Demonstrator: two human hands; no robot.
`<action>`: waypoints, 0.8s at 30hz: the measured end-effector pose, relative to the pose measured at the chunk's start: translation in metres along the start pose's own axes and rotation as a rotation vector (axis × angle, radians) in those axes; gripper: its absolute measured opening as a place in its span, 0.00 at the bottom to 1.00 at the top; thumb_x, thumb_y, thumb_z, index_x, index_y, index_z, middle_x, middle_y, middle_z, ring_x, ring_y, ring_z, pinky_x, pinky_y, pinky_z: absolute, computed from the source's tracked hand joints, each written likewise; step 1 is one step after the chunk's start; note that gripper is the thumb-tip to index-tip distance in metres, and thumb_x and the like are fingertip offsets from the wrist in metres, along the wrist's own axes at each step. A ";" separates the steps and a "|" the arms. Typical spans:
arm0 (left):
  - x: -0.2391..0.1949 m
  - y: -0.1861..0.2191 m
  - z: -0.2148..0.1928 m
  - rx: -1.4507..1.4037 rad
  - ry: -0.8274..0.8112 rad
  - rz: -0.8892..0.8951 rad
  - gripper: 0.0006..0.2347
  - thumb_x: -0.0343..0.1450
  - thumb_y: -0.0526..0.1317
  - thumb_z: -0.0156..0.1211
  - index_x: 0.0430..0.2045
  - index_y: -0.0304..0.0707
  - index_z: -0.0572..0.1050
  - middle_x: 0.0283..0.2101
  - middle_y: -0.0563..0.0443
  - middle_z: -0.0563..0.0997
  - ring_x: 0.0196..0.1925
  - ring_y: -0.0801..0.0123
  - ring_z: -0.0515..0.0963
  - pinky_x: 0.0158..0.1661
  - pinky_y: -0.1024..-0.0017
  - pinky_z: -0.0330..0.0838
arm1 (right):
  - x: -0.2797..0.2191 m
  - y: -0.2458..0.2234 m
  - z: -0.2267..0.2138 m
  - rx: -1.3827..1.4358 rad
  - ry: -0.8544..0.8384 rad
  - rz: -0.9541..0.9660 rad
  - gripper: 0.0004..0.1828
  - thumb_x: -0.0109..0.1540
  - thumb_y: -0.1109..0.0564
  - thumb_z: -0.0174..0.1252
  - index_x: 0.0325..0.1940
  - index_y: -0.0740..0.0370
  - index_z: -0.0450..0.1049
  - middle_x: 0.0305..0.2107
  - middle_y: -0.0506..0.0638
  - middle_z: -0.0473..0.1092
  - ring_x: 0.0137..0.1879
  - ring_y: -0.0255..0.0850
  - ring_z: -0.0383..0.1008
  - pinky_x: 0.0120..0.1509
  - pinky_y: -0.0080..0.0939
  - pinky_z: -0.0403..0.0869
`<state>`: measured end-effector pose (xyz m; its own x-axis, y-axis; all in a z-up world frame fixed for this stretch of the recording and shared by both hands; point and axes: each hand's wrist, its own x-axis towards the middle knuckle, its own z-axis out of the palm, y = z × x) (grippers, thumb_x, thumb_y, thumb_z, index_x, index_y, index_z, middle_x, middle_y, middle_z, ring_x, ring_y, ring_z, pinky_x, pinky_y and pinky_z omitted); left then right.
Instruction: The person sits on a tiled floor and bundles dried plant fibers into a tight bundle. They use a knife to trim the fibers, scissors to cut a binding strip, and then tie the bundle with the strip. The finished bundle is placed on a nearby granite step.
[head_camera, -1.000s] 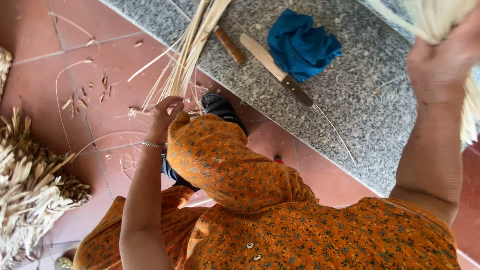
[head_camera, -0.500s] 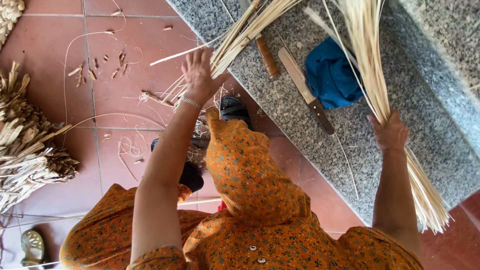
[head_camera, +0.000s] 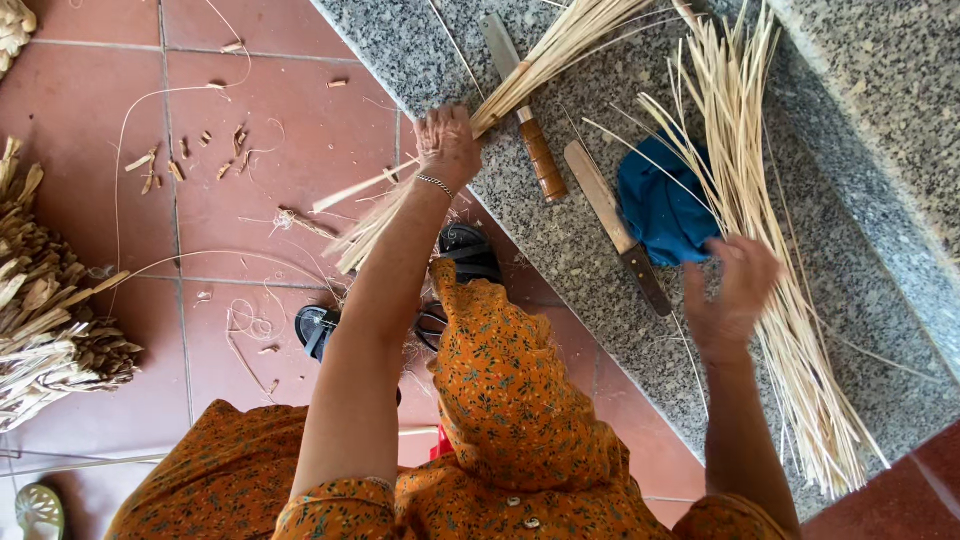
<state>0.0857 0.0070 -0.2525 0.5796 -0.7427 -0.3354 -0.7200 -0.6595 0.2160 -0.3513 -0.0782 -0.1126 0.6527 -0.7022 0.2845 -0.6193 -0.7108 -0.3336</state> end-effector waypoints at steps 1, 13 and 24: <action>0.004 -0.002 0.007 0.032 -0.011 0.009 0.25 0.68 0.42 0.66 0.57 0.30 0.66 0.58 0.36 0.69 0.63 0.51 0.67 0.63 0.52 0.59 | 0.009 -0.013 0.010 0.080 -0.003 -0.072 0.17 0.64 0.58 0.70 0.55 0.60 0.74 0.53 0.56 0.70 0.63 0.50 0.68 0.72 0.51 0.65; -0.058 -0.027 -0.008 -0.162 0.230 0.138 0.17 0.76 0.31 0.49 0.60 0.31 0.59 0.47 0.30 0.77 0.43 0.43 0.81 0.39 0.48 0.77 | 0.153 -0.146 0.126 1.698 -0.574 0.508 0.31 0.62 0.47 0.62 0.65 0.61 0.63 0.47 0.49 0.74 0.55 0.44 0.77 0.60 0.50 0.78; -0.175 -0.081 -0.059 -0.552 0.391 0.291 0.28 0.65 0.44 0.76 0.54 0.40 0.65 0.34 0.41 0.83 0.35 0.48 0.84 0.35 0.56 0.76 | 0.192 -0.239 0.129 2.139 -0.421 0.363 0.23 0.67 0.34 0.56 0.31 0.53 0.69 0.15 0.39 0.54 0.24 0.37 0.59 0.42 0.47 0.71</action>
<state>0.0650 0.1833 -0.1570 0.5623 -0.8158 0.1353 -0.6281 -0.3149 0.7116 -0.0217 -0.0384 -0.0940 0.8651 -0.4985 -0.0555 0.3723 0.7124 -0.5949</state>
